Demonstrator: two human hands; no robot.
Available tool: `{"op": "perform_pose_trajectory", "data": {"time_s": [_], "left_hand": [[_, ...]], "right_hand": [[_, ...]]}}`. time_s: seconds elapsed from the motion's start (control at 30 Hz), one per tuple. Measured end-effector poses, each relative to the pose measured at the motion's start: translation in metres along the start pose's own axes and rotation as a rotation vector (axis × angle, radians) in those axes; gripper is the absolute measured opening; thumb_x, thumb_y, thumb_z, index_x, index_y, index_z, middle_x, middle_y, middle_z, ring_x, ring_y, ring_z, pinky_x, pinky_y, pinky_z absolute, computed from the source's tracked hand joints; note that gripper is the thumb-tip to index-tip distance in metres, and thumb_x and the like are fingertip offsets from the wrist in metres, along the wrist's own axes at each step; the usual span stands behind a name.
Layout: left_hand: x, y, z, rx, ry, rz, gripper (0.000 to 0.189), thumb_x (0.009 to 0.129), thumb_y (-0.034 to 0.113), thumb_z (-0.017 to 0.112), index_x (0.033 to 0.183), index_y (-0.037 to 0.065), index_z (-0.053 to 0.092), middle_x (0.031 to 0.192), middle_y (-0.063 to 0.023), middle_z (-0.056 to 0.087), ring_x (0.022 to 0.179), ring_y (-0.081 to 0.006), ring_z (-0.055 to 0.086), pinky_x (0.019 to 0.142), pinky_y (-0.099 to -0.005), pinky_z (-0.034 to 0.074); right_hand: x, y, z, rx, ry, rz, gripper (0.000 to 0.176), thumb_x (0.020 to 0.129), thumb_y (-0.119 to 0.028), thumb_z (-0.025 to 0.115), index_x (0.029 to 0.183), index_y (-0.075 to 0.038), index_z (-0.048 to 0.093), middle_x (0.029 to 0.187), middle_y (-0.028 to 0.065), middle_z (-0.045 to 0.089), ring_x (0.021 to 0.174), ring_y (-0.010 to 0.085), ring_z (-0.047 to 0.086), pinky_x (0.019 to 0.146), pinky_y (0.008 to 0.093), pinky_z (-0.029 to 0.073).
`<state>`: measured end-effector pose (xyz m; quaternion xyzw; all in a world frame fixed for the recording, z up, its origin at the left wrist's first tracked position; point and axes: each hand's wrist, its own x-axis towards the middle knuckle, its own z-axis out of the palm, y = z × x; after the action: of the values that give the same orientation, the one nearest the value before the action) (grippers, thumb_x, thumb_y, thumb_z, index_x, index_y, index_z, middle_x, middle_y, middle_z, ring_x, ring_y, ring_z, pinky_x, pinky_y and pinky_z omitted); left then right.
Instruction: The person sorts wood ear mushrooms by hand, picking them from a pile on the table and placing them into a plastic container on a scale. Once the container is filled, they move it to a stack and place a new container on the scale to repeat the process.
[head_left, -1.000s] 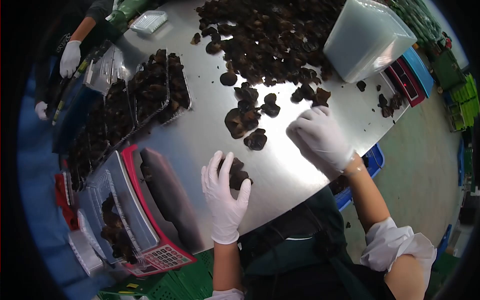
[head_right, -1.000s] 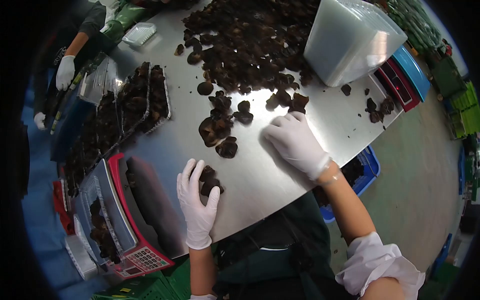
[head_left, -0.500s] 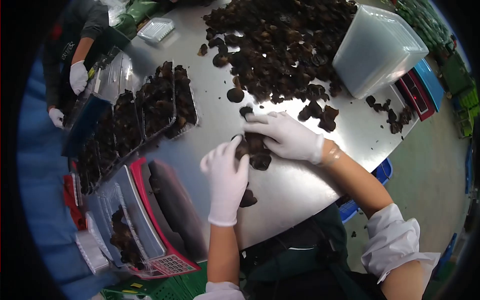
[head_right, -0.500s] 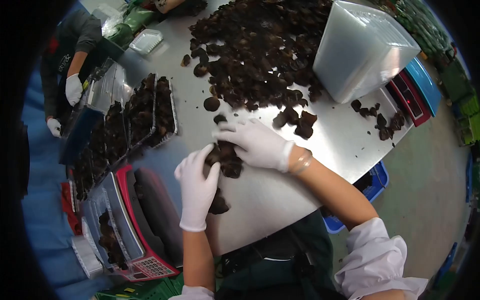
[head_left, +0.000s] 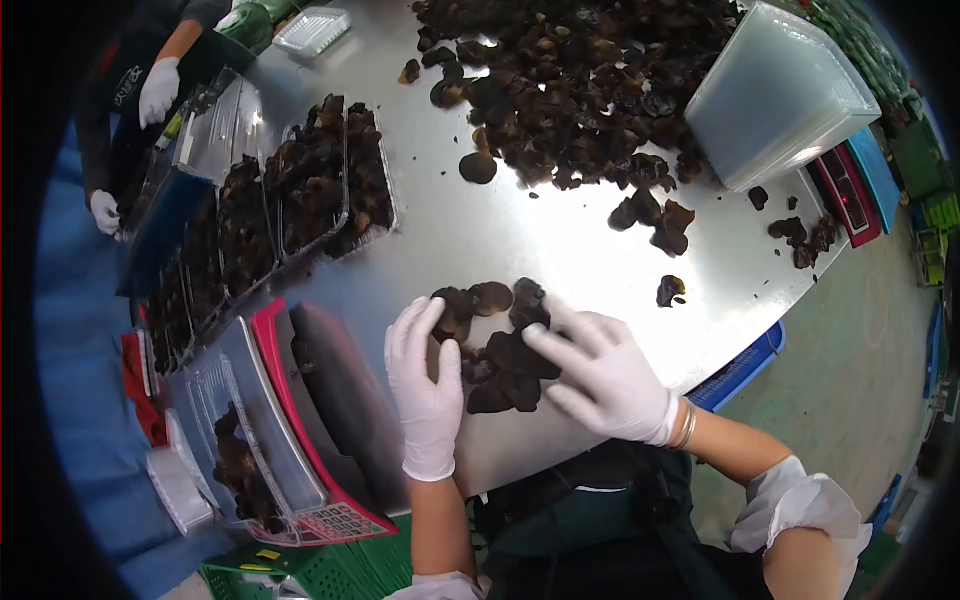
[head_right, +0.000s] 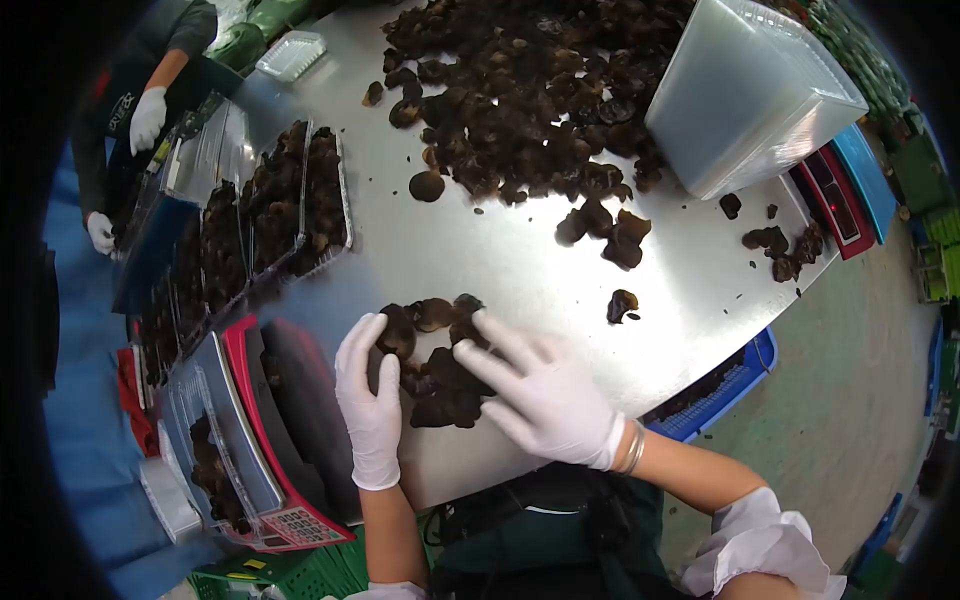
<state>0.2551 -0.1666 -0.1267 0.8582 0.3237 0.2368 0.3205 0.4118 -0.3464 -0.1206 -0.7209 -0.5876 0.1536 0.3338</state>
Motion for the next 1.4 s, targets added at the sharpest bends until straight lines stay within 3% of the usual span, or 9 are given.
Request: {"op": "perform_pose_trajectory", "data": {"time_s": [0.17, 0.3, 0.43, 0.63, 0.83, 0.97, 1.23, 1.37, 1.4], "left_hand": [[-0.005, -0.006, 0.002, -0.142, 0.132, -0.04, 0.036, 0.093, 0.004, 0.058, 0.129, 0.005, 0.065, 0.132, -0.0157, 0.061, 0.126, -0.0316, 0.056, 0.111, -0.0415, 0.041], [-0.006, -0.007, 0.005, -0.2, 0.174, -0.05, 0.032, 0.097, 0.007, 0.055, 0.127, 0.002, 0.066, 0.132, -0.0157, 0.062, 0.126, -0.03, 0.056, 0.111, -0.0404, 0.041], [-0.007, -0.013, 0.005, -0.213, 0.189, -0.054, 0.03, 0.099, 0.01, 0.054, 0.124, -0.001, 0.067, 0.13, -0.0163, 0.063, 0.125, -0.029, 0.058, 0.111, -0.04, 0.041], [-0.008, -0.009, 0.004, -0.158, 0.159, -0.043, 0.032, 0.096, 0.004, 0.054, 0.126, 0.002, 0.067, 0.131, -0.016, 0.062, 0.126, -0.0293, 0.057, 0.11, -0.04, 0.042], [-0.008, -0.005, 0.007, -0.223, 0.128, -0.073, 0.033, 0.095, 0.004, 0.056, 0.126, 0.004, 0.066, 0.134, -0.0152, 0.06, 0.128, -0.0293, 0.054, 0.113, -0.0397, 0.039], [-0.008, -0.008, 0.006, -0.172, 0.123, -0.066, 0.032, 0.095, 0.005, 0.058, 0.125, 0.005, 0.066, 0.133, -0.0149, 0.061, 0.127, -0.03, 0.054, 0.112, -0.0406, 0.039], [-0.005, -0.003, 0.004, -0.12, 0.127, -0.06, 0.032, 0.095, 0.003, 0.056, 0.125, 0.001, 0.067, 0.132, -0.0151, 0.063, 0.126, -0.0282, 0.057, 0.112, -0.0384, 0.04], [-0.007, -0.004, 0.004, -0.106, 0.122, -0.052, 0.031, 0.095, 0.005, 0.059, 0.125, 0.003, 0.067, 0.132, -0.0145, 0.063, 0.127, -0.0281, 0.057, 0.112, -0.0383, 0.04], [-0.007, -0.002, 0.004, -0.107, 0.123, -0.054, 0.032, 0.095, 0.005, 0.059, 0.126, 0.003, 0.067, 0.132, -0.0143, 0.063, 0.127, -0.028, 0.057, 0.112, -0.0382, 0.04]], "right_hand": [[-0.004, 0.022, -0.013, -0.189, 0.3, 0.219, 0.064, 0.083, -0.022, 0.07, 0.143, -0.007, 0.053, 0.156, 0.0241, 0.037, 0.132, 0.0424, 0.042, 0.113, 0.0499, 0.031], [0.011, -0.003, 0.013, -0.112, 0.088, 0.182, 0.068, 0.091, -0.026, 0.066, 0.151, -0.005, 0.042, 0.153, 0.0335, 0.034, 0.142, 0.0505, 0.032, 0.12, 0.0562, 0.024], [0.018, -0.025, 0.03, 0.079, 0.015, -0.138, 0.056, 0.092, -0.022, 0.065, 0.144, -0.007, 0.051, 0.148, 0.0292, 0.042, 0.136, 0.0468, 0.043, 0.115, 0.0544, 0.034], [0.014, 0.036, -0.017, 0.104, 0.476, 0.167, 0.033, 0.088, -0.003, 0.058, 0.121, -0.005, 0.065, 0.119, 0.0161, 0.065, 0.11, 0.0342, 0.058, 0.098, 0.0448, 0.046], [0.039, 0.014, 0.009, 0.02, 0.247, 0.003, 0.025, 0.088, -0.016, 0.067, 0.112, -0.009, 0.068, 0.092, 0.0104, 0.066, 0.09, 0.0301, 0.061, 0.084, 0.0411, 0.048], [0.058, -0.009, 0.025, -0.133, 0.101, 0.089, 0.037, 0.086, -0.035, 0.073, 0.114, -0.01, 0.068, 0.1, 0.0104, 0.062, 0.096, 0.0283, 0.06, 0.088, 0.0408, 0.046], [0.058, 0.014, 0.019, 0.238, 0.135, -0.051, 0.016, 0.086, -0.018, 0.071, 0.095, -0.007, 0.065, 0.095, 0.0103, 0.063, 0.094, 0.029, 0.059, 0.088, 0.0406, 0.047], [0.01, -0.002, -0.023, 1.193, 0.364, 0.472, 0.011, 0.098, -0.007, 0.064, 0.107, -0.002, 0.064, 0.1, 0.0022, 0.066, 0.09, 0.0095, 0.062, 0.082, 0.0266, 0.052], [-0.004, 0.001, -0.042, 0.653, 0.483, 0.465, 0.013, 0.097, -0.007, 0.064, 0.109, -0.002, 0.064, 0.103, 0.004, 0.066, 0.086, 0.0102, 0.062, 0.076, 0.0257, 0.053]]}}
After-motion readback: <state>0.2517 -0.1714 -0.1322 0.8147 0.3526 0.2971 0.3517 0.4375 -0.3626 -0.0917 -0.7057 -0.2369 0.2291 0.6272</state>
